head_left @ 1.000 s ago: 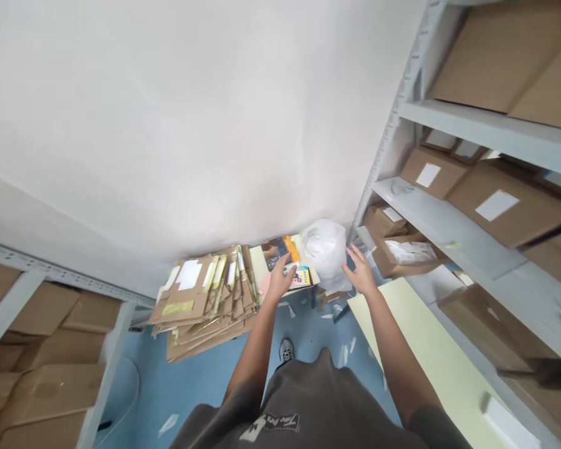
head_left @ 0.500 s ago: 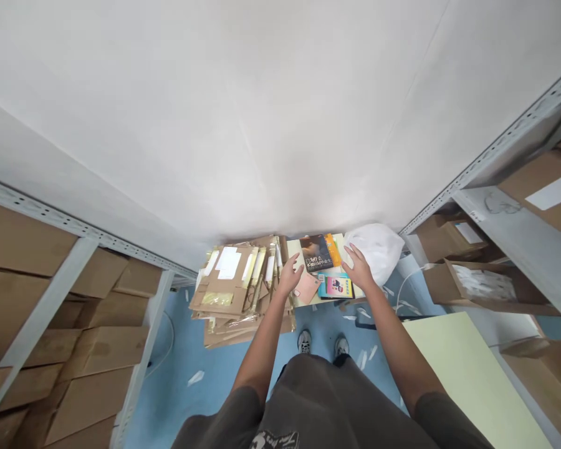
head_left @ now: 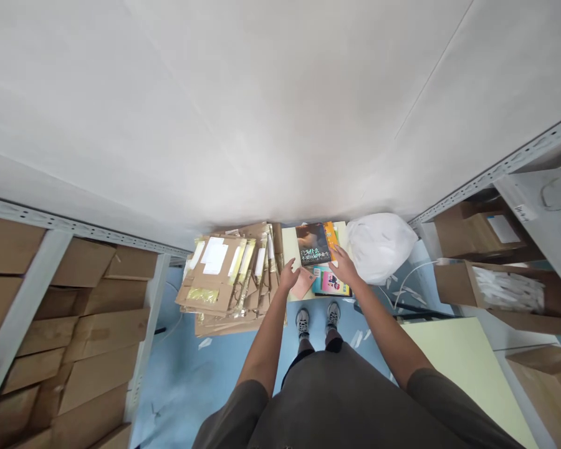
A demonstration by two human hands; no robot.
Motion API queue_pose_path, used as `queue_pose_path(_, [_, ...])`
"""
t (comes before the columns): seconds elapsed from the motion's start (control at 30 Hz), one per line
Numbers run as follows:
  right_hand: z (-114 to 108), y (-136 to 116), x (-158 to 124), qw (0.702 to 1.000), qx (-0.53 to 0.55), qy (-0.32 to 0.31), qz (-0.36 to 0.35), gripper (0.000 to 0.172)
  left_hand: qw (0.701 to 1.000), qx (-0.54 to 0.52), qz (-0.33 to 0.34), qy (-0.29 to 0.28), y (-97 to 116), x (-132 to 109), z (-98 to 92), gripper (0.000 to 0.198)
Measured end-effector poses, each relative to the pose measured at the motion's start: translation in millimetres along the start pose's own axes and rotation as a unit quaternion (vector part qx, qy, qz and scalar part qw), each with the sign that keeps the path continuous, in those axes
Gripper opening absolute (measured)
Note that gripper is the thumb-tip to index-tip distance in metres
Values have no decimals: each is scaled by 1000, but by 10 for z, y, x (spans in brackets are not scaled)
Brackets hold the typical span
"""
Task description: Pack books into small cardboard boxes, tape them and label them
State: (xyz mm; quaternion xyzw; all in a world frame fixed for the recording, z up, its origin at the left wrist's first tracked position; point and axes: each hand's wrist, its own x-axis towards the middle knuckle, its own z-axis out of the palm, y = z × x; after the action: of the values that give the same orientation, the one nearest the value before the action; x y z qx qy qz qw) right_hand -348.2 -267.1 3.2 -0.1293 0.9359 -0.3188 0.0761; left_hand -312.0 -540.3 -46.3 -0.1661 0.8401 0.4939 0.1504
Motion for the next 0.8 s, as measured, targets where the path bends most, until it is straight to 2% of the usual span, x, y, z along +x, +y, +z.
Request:
queue_pose_path(0.07, [229,30,0,998,-15,-57,3,62,997,44,-61,-20,-179,38,124,63])
queue_pose_path(0.17, [650,12,-50,983,-39,-182,0,55,986,106,-122,-33,-405,82,251,64])
queue_pose_path(0.27, [1070,-66,-117,956,-70,-284,-17,55,984,120,-126,-37,-569,132,298,51])
queue_pose_path(0.37, [1375,-144,-149,944,-101,-314,-5,67,986,97,-125,-44,-685,181,314,30])
queue_pose_path(0.47, [1525,-172,-146,944,-115,-309,11,72,990,71,-122,-22,-757,202,336,20])
queue_pose_path(0.57, [1546,-157,-152,960,-73,-268,15,68,994,28,-102,2,-770,174,333,15])
queue_pose_path(0.7, [1453,-189,-204,989,66,-131,29,71,997,-50,-58,19,-703,58,204,10])
queue_pose_path(0.8, [1331,-327,-263,982,167,-38,81,69,994,-101,-25,23,-605,-63,25,14])
